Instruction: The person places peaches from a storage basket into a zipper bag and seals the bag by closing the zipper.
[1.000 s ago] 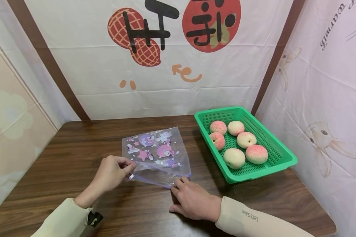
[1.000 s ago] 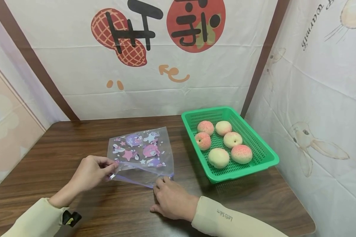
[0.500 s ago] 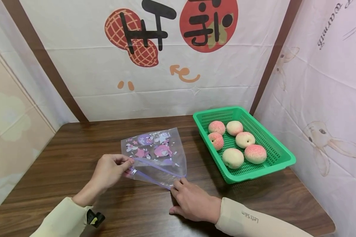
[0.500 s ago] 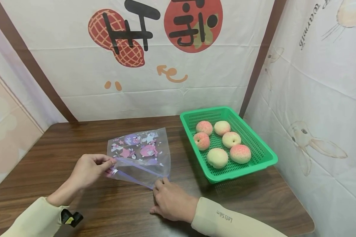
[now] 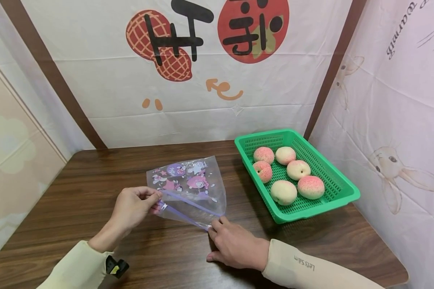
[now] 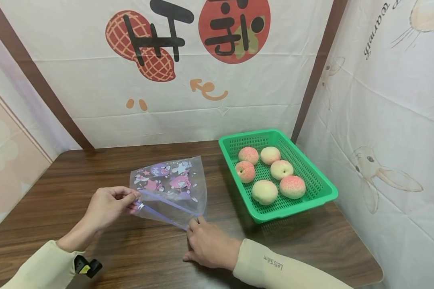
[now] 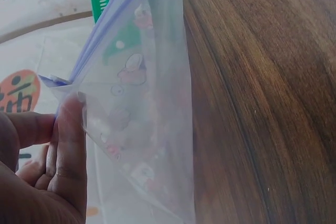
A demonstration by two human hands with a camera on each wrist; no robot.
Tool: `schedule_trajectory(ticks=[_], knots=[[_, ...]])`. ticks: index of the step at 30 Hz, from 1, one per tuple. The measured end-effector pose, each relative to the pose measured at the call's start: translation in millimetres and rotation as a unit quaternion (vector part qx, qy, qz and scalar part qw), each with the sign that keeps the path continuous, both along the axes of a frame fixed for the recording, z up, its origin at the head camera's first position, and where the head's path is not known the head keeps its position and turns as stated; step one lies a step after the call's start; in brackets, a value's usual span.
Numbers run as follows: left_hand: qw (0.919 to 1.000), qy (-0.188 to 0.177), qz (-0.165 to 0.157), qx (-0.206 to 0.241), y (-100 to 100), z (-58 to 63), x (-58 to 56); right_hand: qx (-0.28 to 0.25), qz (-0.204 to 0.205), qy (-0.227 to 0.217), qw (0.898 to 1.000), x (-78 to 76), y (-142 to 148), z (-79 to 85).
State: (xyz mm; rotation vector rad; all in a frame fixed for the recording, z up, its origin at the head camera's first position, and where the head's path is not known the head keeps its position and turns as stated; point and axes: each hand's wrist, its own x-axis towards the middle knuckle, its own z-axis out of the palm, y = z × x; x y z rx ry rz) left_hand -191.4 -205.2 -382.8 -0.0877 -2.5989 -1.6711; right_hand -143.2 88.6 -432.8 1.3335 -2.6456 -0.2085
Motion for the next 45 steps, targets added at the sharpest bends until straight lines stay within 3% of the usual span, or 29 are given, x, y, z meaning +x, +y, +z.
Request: schedule_trajectory(ticks=[6,11,19,26,36,45], knots=[[0.9999,0.007,0.007,-0.005,0.4,0.8,-0.3,0.004,0.000,-0.006,1.000,-0.6,-0.4,0.8],[0.9970,0.037,-0.007,-0.067,0.4,3.8,0.9,0.002,0.005,-0.013,1.000,-1.0,0.9,1.8],[0.9767,0.106,-0.084,-0.167,1.6,13.8,4.4,-0.001,-0.004,-0.041,0.999,-1.5,2.1,5.4],[0.9573,0.148,-0.094,-0.230,9.7,20.5,8.7,-0.036,-0.024,-0.052,0.998,-1.4,3.1,7.1],[0.9507,0.147,-0.109,-0.250,13.8,22.9,9.2,-0.122,-0.006,-0.002,0.993,-7.8,7.4,7.4],[0.9494,0.133,-0.119,-0.258,16.4,20.7,8.5,-0.147,-0.008,0.003,0.989,-9.2,8.7,10.4]])
